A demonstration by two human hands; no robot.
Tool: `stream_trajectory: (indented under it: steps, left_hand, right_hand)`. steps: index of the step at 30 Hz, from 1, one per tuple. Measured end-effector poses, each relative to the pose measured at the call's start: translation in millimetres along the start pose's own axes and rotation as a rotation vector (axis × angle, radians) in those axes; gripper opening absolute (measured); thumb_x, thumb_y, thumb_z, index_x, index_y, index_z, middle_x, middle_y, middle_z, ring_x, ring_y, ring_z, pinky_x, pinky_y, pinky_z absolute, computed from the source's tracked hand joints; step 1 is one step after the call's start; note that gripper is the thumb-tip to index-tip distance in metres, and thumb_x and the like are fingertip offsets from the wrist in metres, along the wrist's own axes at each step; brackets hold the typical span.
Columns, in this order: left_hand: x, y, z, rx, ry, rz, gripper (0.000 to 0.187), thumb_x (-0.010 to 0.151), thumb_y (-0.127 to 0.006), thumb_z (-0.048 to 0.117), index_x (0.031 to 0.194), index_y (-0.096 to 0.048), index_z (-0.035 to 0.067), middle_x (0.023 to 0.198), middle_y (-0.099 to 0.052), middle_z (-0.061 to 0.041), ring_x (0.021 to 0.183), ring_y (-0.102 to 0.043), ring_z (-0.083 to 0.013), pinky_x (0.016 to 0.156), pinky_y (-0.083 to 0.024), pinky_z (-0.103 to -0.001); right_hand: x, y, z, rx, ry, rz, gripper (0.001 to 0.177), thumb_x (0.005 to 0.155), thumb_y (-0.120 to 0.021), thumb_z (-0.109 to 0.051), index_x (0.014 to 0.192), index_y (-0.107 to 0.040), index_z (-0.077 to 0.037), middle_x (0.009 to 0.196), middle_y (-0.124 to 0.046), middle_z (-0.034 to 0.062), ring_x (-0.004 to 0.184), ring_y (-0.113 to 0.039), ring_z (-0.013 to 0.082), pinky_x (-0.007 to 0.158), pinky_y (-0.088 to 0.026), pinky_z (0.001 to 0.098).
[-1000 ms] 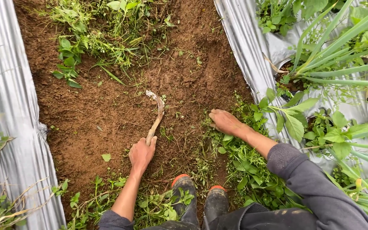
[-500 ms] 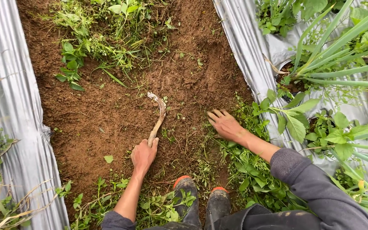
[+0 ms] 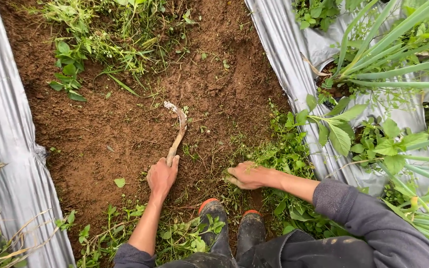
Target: The person uses a curved hand hoe to loosen soil and uproot weeds in a garden bed between rows of crops. They pull the weeds from the ground by hand and toss them aside, repeating the process along the length of the bed.
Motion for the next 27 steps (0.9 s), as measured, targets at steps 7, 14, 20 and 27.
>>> stream_trajectory:
  steps: [7, 14, 20, 27]
  left_hand:
    - [4, -5, -5, 0.002, -0.002, 0.008, 0.061, 0.097, -0.053, 0.057, 0.097, -0.071, -0.001, 0.092, -0.073, -0.032, 0.104, -0.071, -0.0491, 0.091, -0.052, -0.056]
    - [3, 0, 0, 0.01, -0.005, 0.003, 0.062, 0.096, -0.052, 0.059, 0.095, -0.071, 0.0, 0.088, -0.073, -0.03, 0.101, -0.072, -0.048, 0.089, -0.053, -0.056]
    - [0, 2, -2, -0.016, -0.027, 0.009, 0.058, 0.098, -0.053, 0.053, 0.089, -0.07, -0.002, 0.079, -0.072, -0.028, 0.092, -0.074, -0.0466, 0.084, -0.055, -0.054]
    - [1, 3, 2, -0.022, -0.04, 0.044, 0.057, 0.097, -0.056, 0.053, 0.091, -0.071, -0.002, 0.079, -0.072, -0.029, 0.092, -0.074, -0.0472, 0.081, -0.055, -0.055]
  right_hand:
    - [21, 107, 29, -0.723, 0.004, 0.467, 0.025, 0.101, -0.052, -0.009, 0.124, -0.06, -0.01, 0.098, -0.065, 0.0086, 0.092, -0.065, 0.0193, 0.077, -0.058, 0.0298]
    - [24, 119, 40, -0.706, -0.037, 0.337, 0.043, 0.105, -0.043, -0.01, 0.145, -0.056, -0.018, 0.113, -0.066, 0.0119, 0.11, -0.061, 0.0251, 0.105, -0.048, 0.044]
    - [42, 109, 55, -0.809, 0.058, 0.46, 0.025, 0.098, -0.041, -0.005, 0.108, -0.064, -0.009, 0.094, -0.057, 0.0035, 0.093, -0.057, 0.02, 0.086, -0.052, 0.0333]
    - [3, 170, 50, -0.073, 0.072, 1.11, 0.005, 0.099, -0.062, 0.001, 0.105, -0.062, 0.001, 0.094, -0.059, 0.0113, 0.089, -0.065, 0.0265, 0.086, -0.056, 0.0399]
Point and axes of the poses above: each hand's wrist, its own x-axis towards the middle knuckle, its own y-axis out of the back of the hand, z = x × y, the point moved 6 cm from there along x, towards the middle knuckle
